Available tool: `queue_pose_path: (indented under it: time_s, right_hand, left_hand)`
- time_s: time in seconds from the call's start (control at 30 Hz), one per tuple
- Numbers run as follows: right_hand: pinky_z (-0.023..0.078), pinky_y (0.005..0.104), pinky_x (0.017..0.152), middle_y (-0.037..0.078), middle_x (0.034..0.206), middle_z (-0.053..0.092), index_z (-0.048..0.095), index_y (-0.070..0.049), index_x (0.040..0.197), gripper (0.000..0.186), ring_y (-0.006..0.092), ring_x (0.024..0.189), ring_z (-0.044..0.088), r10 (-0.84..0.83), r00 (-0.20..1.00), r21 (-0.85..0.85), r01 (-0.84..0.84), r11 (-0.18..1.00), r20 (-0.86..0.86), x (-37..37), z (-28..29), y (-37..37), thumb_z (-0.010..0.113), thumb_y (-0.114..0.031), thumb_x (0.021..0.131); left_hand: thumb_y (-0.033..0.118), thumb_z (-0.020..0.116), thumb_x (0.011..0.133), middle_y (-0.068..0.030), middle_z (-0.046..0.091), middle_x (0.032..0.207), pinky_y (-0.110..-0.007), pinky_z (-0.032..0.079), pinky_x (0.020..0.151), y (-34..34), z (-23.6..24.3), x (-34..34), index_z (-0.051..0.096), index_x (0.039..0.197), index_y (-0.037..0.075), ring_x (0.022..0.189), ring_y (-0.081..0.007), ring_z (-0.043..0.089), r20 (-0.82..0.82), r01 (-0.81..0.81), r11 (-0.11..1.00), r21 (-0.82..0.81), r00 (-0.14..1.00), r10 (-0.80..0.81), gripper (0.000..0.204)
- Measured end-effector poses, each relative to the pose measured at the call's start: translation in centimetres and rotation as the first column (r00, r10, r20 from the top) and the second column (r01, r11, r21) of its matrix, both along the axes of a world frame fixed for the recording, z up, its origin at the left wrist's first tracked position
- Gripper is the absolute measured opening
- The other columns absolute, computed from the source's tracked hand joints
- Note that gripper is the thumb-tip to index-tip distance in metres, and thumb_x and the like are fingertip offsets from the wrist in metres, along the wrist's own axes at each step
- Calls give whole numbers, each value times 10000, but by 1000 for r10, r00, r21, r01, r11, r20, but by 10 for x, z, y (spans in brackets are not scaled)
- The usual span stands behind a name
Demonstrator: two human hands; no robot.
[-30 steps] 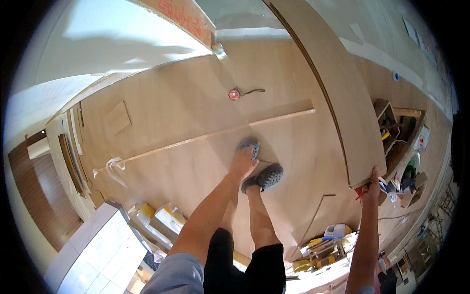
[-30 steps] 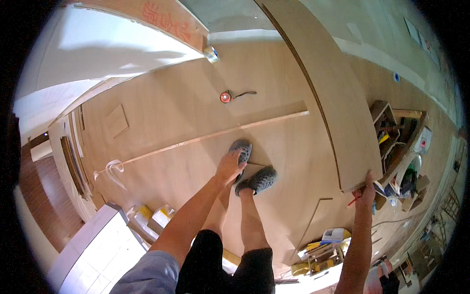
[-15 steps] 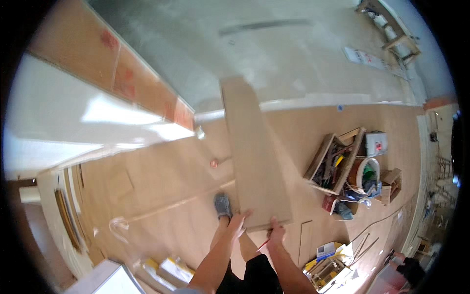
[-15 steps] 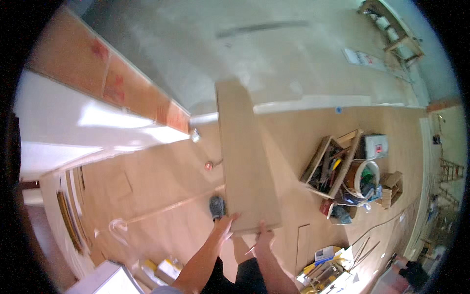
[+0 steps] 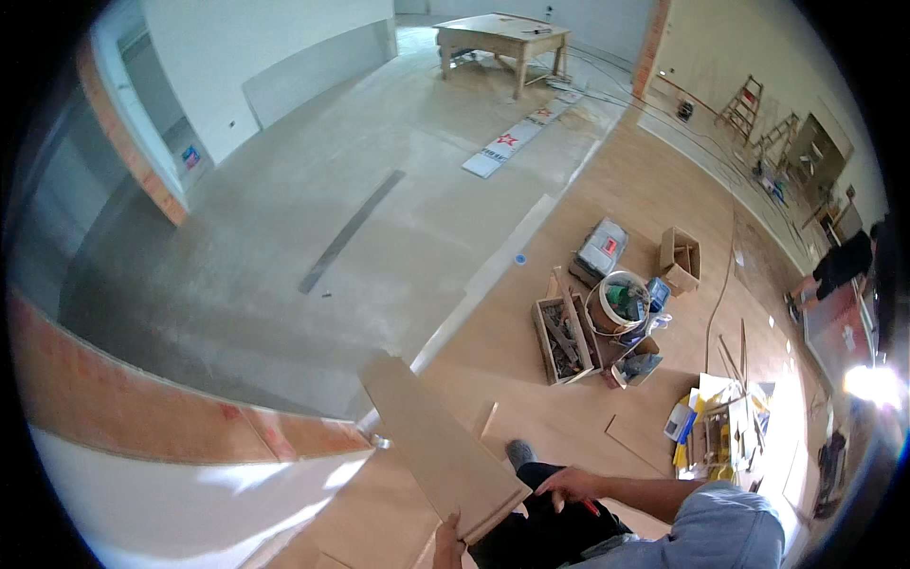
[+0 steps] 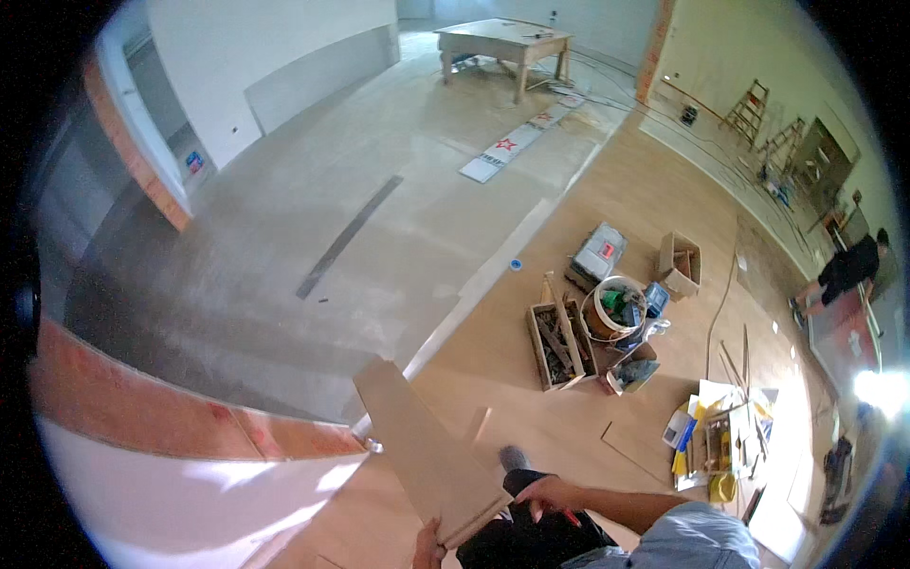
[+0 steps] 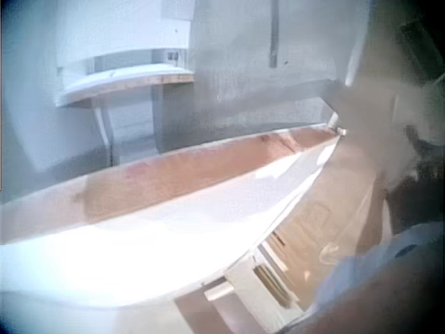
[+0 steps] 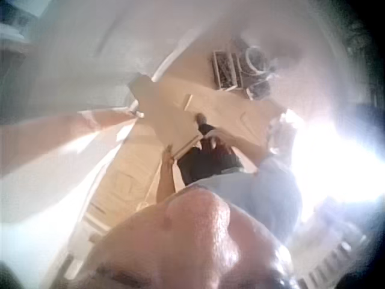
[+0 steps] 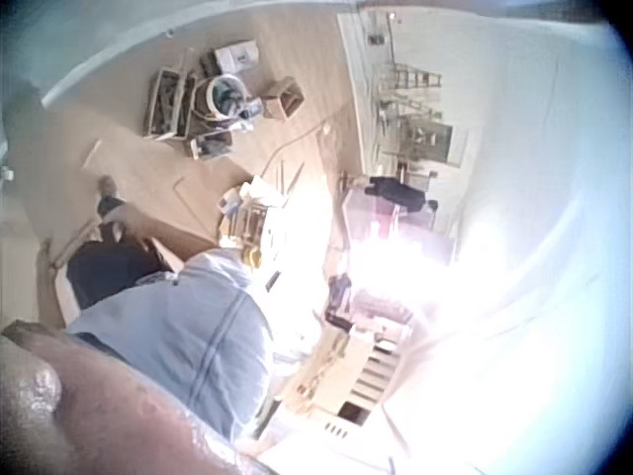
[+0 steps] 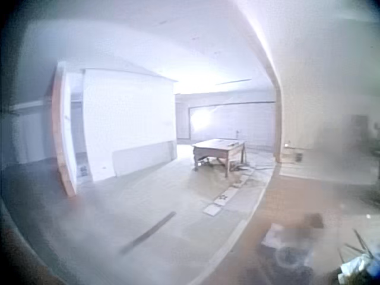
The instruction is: The person positions and marks wooden flooring planks, using a square and a pencil to draw lines on them while kneeling on the floor.
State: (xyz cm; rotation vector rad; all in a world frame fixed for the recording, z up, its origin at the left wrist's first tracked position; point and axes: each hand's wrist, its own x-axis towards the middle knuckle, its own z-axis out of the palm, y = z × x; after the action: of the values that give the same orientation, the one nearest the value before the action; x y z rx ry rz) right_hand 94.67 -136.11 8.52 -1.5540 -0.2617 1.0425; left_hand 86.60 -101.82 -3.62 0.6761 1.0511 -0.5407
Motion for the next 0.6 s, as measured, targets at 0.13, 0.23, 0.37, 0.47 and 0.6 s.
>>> queue_pose_path:
  time_s: [0.13,0.23,0.37,0.47,0.6]
  right_hand:
    - [581,352,696,210,917,734,601,4,1266,514,250,857,726,-675,659,-219,643,734,-332,51,-7,-54,408,-420,1051]
    - [585,472,568,248,814,710,531,-30,1289,460,320,731,730,-813,498,-512,635,578,-300,108,-41,-77,412,-404,1049]
    - [565,444,469,242,756,697,556,36,1183,524,334,596,708,-737,649,-551,551,627,-190,181,-121,-29,453,-456,1035]
    - [571,418,475,230,769,707,589,69,1111,480,307,598,714,-713,657,-609,467,642,-248,229,-221,-16,506,-396,1023]
    - [557,498,588,198,823,692,681,0,1000,337,363,769,705,107,982,-637,16,771,153,262,-292,41,584,-321,964]
  left_hand:
    - [259,670,935,-170,586,1309,-451,508,977,41,-21,-33,447,1424,-24,1170,-297,581,30,50,999,-22,998,-49,608]
    - [271,668,940,-149,576,1333,-449,522,973,32,9,-26,436,1446,6,1191,-283,573,0,91,996,13,996,-91,617]
    - [287,667,947,-121,563,1366,-446,541,969,28,54,-15,421,1474,46,1219,-264,564,1,76,988,134,997,-77,629]
    - [288,672,941,-121,564,1368,-441,544,969,-4,83,17,413,1481,52,1223,-263,566,39,165,954,250,983,-180,643]
    - [281,684,924,-135,574,1354,-433,541,970,-22,123,60,407,1481,46,1216,-271,576,87,285,810,513,921,-379,665]
